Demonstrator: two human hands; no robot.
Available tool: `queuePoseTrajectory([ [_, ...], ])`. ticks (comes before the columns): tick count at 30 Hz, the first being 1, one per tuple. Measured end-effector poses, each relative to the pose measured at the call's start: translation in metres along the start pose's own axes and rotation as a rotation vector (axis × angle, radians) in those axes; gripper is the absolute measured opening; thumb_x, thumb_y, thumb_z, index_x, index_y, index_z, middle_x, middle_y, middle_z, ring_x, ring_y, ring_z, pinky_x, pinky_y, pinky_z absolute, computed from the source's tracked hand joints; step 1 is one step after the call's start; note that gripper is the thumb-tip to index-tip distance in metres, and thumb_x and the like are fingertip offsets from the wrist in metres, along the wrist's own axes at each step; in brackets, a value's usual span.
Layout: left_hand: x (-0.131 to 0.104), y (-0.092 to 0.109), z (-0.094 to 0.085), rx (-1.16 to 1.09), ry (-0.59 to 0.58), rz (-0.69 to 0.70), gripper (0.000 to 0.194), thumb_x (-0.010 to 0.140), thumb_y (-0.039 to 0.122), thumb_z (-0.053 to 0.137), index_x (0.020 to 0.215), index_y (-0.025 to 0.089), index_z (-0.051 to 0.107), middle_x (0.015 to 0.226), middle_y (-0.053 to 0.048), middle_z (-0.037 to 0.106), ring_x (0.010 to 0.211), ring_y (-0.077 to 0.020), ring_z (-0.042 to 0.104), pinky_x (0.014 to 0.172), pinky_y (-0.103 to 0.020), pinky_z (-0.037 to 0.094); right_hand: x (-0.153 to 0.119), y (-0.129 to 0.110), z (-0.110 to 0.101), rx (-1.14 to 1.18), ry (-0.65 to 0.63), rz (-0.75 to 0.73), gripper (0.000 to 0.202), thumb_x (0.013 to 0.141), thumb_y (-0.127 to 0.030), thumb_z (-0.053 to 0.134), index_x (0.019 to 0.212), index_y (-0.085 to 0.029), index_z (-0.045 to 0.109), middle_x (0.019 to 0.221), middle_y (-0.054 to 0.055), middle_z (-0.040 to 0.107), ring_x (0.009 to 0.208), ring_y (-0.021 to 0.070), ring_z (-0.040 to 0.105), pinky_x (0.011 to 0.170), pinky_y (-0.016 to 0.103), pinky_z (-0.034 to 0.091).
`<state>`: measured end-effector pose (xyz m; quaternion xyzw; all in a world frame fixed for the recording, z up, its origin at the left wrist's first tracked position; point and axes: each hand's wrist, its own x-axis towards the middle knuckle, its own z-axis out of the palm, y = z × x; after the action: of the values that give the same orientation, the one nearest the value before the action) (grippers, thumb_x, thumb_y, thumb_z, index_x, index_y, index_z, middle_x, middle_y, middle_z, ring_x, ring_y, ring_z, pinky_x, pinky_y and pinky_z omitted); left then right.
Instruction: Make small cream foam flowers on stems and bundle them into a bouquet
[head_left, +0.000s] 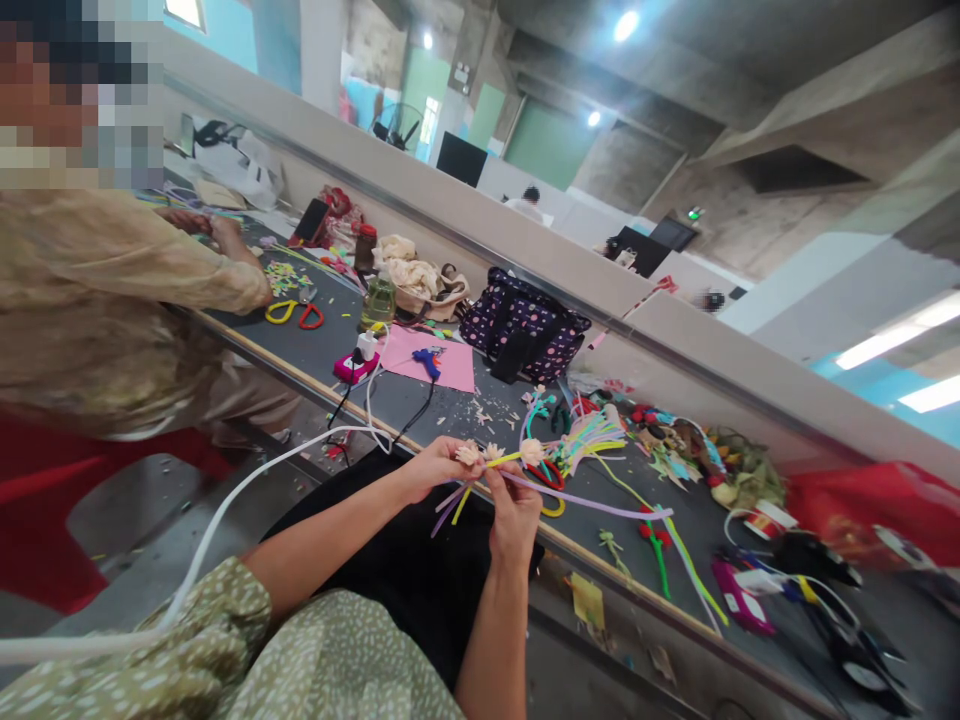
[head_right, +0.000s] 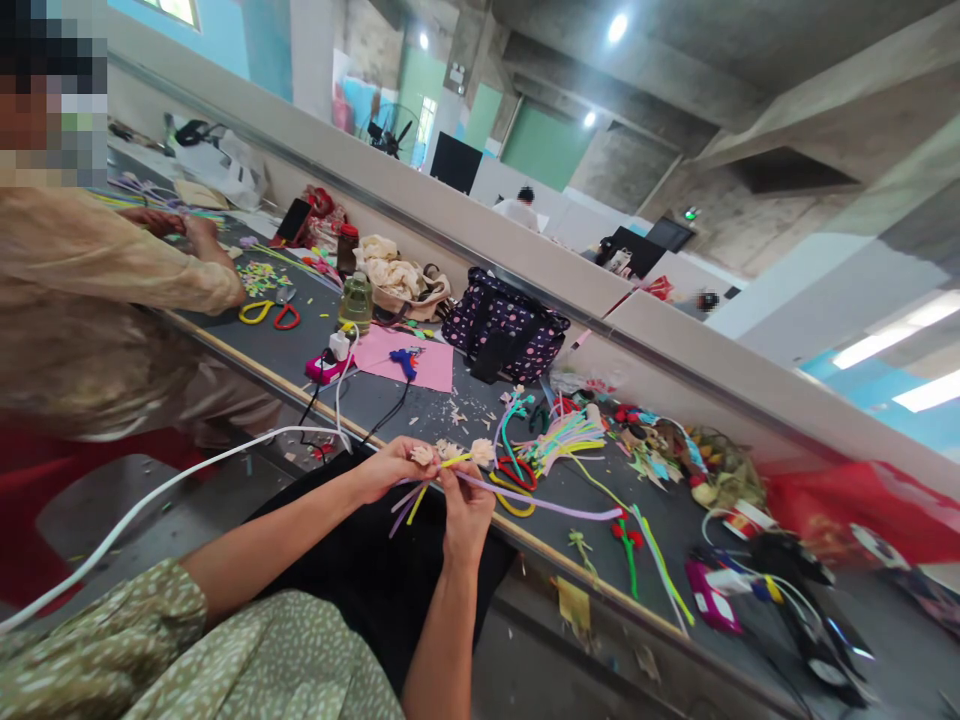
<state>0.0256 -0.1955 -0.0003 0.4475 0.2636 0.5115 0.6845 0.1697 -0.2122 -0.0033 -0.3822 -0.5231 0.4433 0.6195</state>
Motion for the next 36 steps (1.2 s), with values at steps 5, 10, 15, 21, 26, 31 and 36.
queuePoseTrajectory([
  [5, 0.000, -0.005, -0.003, -0.120, -0.037, -0.079, 0.024, 0.057, 0.022, 0.082, 0.073, 0.010, 0.070, 0.069, -0.003, 0.064, 0.065, -0.0116, 0.058, 0.071, -0.025, 0.043, -0.002, 0.002, -0.001, -0.159, -0.041, -0.076, 0.013, 0.076, -0.030, 0.066, 0.078, -0.017, 0.063, 0.077, 0.002, 0.063, 0.075, 0.0160, 0.058, 0.075, 0.029, 0.047],
  [10, 0.001, -0.011, -0.002, -0.191, 0.019, -0.082, 0.027, 0.057, 0.024, 0.083, 0.074, 0.009, 0.069, 0.068, -0.003, 0.063, 0.065, -0.0117, 0.058, 0.072, -0.026, 0.045, -0.002, 0.009, 0.001, -0.271, 0.100, -0.089, 0.021, 0.077, -0.035, 0.065, 0.083, -0.015, 0.063, 0.080, 0.004, 0.064, 0.074, 0.0169, 0.059, 0.074, 0.030, 0.047],
  [15, 0.002, -0.012, 0.002, -0.285, 0.105, -0.089, 0.026, 0.054, 0.022, 0.085, 0.070, 0.009, 0.069, 0.067, -0.003, 0.063, 0.066, -0.0117, 0.060, 0.070, -0.025, 0.046, -0.004, 0.011, 0.006, -0.283, 0.149, -0.072, 0.022, 0.076, -0.036, 0.065, 0.084, -0.015, 0.063, 0.078, 0.004, 0.065, 0.071, 0.0161, 0.058, 0.072, 0.029, 0.048],
  [21, 0.001, -0.010, -0.001, -0.331, 0.071, -0.187, 0.026, 0.054, 0.022, 0.084, 0.072, 0.008, 0.070, 0.066, -0.004, 0.064, 0.060, -0.0111, 0.059, 0.069, -0.028, 0.049, -0.003, 0.004, 0.003, -0.152, 0.057, -0.085, 0.017, 0.075, -0.031, 0.066, 0.080, -0.016, 0.063, 0.079, 0.002, 0.060, 0.074, 0.0146, 0.056, 0.073, 0.029, 0.046],
  [26, -0.003, -0.007, -0.002, -0.331, 0.004, -0.226, 0.025, 0.055, 0.020, 0.083, 0.073, 0.007, 0.070, 0.068, -0.006, 0.067, 0.063, -0.0137, 0.061, 0.069, -0.029, 0.050, -0.002, 0.000, -0.003, -0.212, 0.036, -0.164, 0.009, 0.074, -0.026, 0.067, 0.073, -0.017, 0.064, 0.094, 0.005, 0.056, 0.097, 0.0180, 0.052, 0.089, 0.033, 0.041],
  [31, -0.005, -0.010, -0.001, -0.428, -0.071, -0.311, 0.024, 0.055, 0.016, 0.083, 0.072, 0.008, 0.068, 0.066, -0.005, 0.066, 0.061, -0.0134, 0.061, 0.071, -0.032, 0.052, -0.006, -0.002, -0.003, -0.030, -0.077, -0.039, 0.008, 0.074, -0.023, 0.067, 0.075, -0.018, 0.061, 0.091, 0.003, 0.059, 0.086, 0.0162, 0.056, 0.079, 0.030, 0.045],
  [36, -0.003, -0.012, -0.001, -0.435, -0.051, -0.384, 0.023, 0.061, 0.021, 0.081, 0.073, 0.009, 0.066, 0.062, -0.004, 0.064, 0.056, -0.0113, 0.060, 0.068, -0.031, 0.052, -0.007, -0.004, 0.001, -0.095, 0.020, -0.130, 0.009, 0.075, -0.024, 0.067, 0.075, -0.017, 0.061, 0.085, 0.002, 0.057, 0.080, 0.0147, 0.055, 0.073, 0.027, 0.046],
])
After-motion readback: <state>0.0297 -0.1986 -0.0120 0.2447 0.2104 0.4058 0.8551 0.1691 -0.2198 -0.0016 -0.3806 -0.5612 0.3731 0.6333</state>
